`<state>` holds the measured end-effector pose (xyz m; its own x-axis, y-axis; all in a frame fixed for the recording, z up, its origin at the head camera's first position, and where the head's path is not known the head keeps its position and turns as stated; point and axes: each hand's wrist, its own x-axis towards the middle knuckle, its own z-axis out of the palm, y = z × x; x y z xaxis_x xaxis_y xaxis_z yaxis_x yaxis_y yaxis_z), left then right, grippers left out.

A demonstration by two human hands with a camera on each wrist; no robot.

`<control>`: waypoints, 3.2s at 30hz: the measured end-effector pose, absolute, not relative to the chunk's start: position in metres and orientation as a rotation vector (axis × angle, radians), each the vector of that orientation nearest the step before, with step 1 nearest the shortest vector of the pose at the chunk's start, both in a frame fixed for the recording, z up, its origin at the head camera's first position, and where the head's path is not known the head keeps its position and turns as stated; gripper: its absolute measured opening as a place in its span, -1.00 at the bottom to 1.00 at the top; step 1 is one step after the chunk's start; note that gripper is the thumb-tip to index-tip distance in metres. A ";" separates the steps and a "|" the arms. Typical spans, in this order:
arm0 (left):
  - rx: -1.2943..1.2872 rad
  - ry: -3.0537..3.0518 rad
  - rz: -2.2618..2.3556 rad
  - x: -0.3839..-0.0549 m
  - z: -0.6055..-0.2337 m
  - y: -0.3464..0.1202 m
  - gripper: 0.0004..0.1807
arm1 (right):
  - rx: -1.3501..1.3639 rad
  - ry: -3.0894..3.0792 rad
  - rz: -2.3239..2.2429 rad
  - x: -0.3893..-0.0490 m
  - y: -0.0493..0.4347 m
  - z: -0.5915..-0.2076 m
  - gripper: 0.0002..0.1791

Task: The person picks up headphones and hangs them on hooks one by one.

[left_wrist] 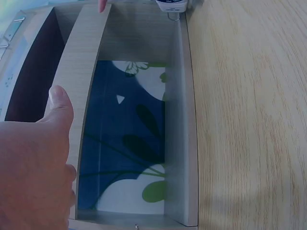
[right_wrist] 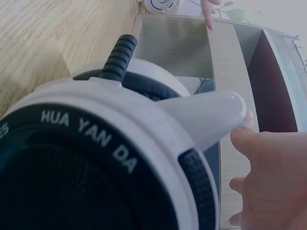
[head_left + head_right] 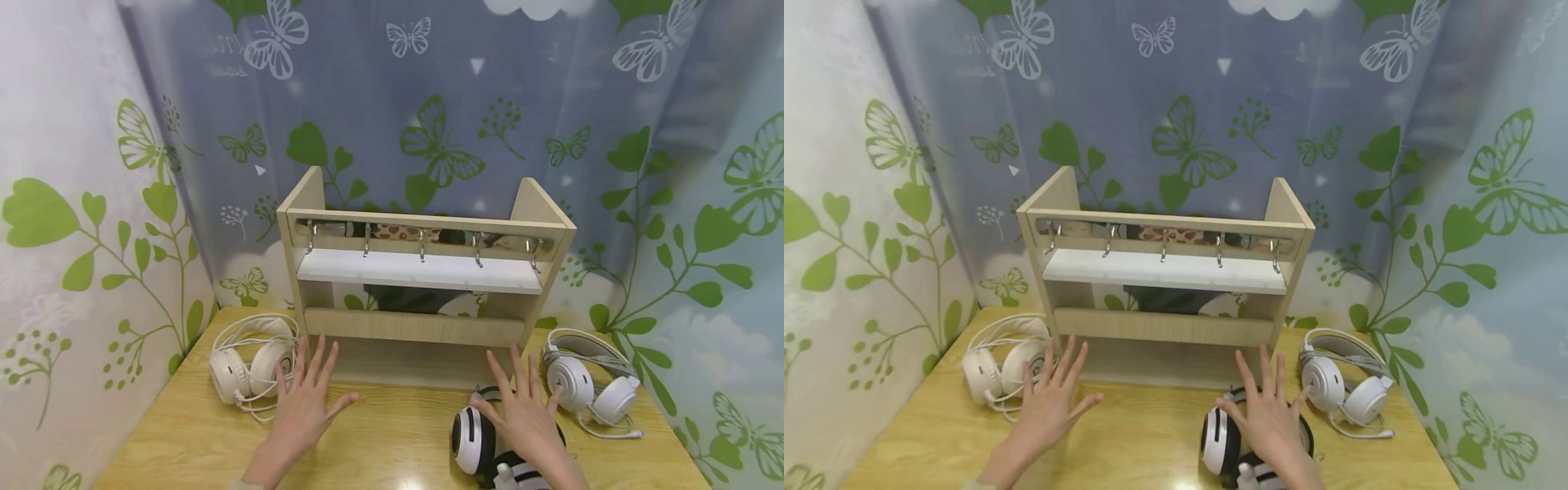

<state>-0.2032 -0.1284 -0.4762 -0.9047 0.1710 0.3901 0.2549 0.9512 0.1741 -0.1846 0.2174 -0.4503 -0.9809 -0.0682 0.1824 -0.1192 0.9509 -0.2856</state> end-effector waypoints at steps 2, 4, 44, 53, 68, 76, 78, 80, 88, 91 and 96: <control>-0.314 -2.724 -0.325 -0.203 -0.475 -0.128 -0.01 | 0.143 -2.939 0.472 -0.184 0.219 -0.450 -0.11; -0.325 -2.721 -0.348 -0.204 -0.474 -0.128 -0.01 | 0.155 -2.941 0.510 -0.184 0.221 -0.449 -0.11; -0.689 -2.077 -0.737 -0.226 -0.393 -0.178 -0.54 | 0.163 -2.470 1.336 -0.180 0.291 -0.450 -0.60; -0.708 -2.047 -0.752 -0.232 -0.366 -0.186 -0.57 | 0.054 -2.493 1.384 -0.176 0.305 -0.466 -0.56; -0.742 -1.915 -0.684 -0.241 -0.333 -0.191 -0.57 | -0.130 -2.593 1.337 -0.172 0.321 -0.486 -0.53; -0.760 -1.893 -0.654 -0.246 -0.319 -0.189 -0.52 | -0.150 -2.654 1.334 -0.172 0.328 -0.492 -0.49; -0.772 -1.894 -0.649 -0.248 -0.315 -0.190 -0.50 | -0.145 -2.652 1.344 -0.172 0.329 -0.493 -0.50; -0.774 -1.897 -0.645 -0.250 -0.311 -0.190 -0.49 | -0.148 -2.653 1.351 -0.171 0.329 -0.495 -0.50; -0.759 -1.904 -0.611 -0.258 -0.299 -0.190 -0.50 | -0.238 -2.734 1.331 -0.168 0.333 -0.499 -0.45; -0.758 -1.908 -0.578 -0.262 -0.294 -0.190 -0.49 | -0.277 -2.756 1.326 -0.168 0.335 -0.500 -0.45; -0.737 -1.941 -0.485 -0.270 -0.287 -0.189 -0.44 | -0.340 -2.766 1.363 -0.166 0.336 -0.501 -0.42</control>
